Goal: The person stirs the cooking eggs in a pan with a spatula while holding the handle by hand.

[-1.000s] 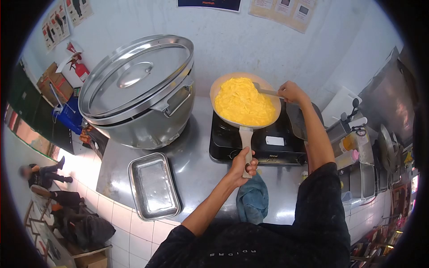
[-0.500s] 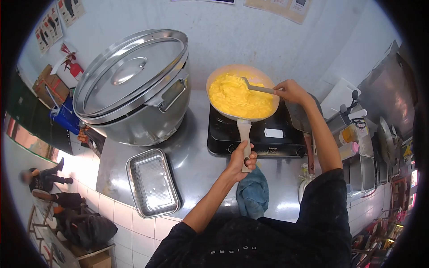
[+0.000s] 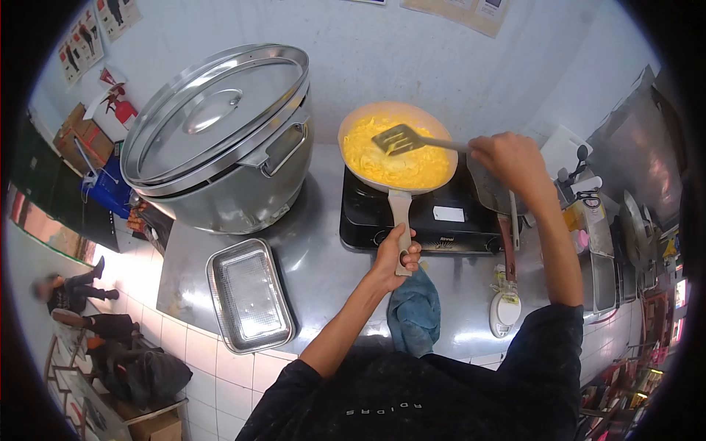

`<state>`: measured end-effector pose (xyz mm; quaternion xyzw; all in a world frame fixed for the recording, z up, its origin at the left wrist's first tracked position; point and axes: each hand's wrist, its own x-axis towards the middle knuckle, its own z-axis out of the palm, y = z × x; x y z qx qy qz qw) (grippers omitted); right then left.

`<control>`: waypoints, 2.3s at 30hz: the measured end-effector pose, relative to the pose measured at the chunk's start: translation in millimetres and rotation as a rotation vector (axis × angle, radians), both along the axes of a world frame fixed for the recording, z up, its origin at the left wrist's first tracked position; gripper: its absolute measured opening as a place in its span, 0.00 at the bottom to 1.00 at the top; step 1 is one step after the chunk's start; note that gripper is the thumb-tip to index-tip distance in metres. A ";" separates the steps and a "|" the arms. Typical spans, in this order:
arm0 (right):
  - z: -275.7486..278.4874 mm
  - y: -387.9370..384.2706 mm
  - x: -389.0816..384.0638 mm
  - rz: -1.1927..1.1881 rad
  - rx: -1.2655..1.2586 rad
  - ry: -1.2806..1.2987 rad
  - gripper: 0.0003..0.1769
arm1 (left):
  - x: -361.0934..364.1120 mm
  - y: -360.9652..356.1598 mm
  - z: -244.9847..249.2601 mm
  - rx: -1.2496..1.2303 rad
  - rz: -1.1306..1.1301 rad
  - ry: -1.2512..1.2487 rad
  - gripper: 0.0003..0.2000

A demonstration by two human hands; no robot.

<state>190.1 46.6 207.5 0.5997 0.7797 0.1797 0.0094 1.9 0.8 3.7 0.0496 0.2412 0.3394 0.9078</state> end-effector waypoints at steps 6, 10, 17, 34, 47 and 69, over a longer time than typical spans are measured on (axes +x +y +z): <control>-13.2 49.9 21.0 -0.141 0.071 -0.156 0.08 | 0.9 0.2 -3.7 0.001 0.004 -0.022 0.13; -29.2 83.0 16.9 -0.193 0.045 -0.168 0.08 | 1.2 -0.5 -3.7 0.013 0.005 -0.021 0.13; -76.1 131.4 20.1 -0.314 -0.051 0.052 0.10 | -1.0 -0.9 -2.1 -0.005 -0.010 -0.002 0.13; -80.6 137.8 33.9 0.291 -0.212 0.125 0.15 | -3.8 4.2 1.1 -0.015 -0.045 0.025 0.13; -16.2 -1.4 9.1 0.055 -0.191 0.156 0.15 | -2.1 2.8 -0.3 -0.013 -0.008 0.009 0.13; -36.6 12.3 9.4 -0.215 -0.203 0.282 0.14 | -1.8 3.0 -4.6 0.009 -0.008 0.014 0.14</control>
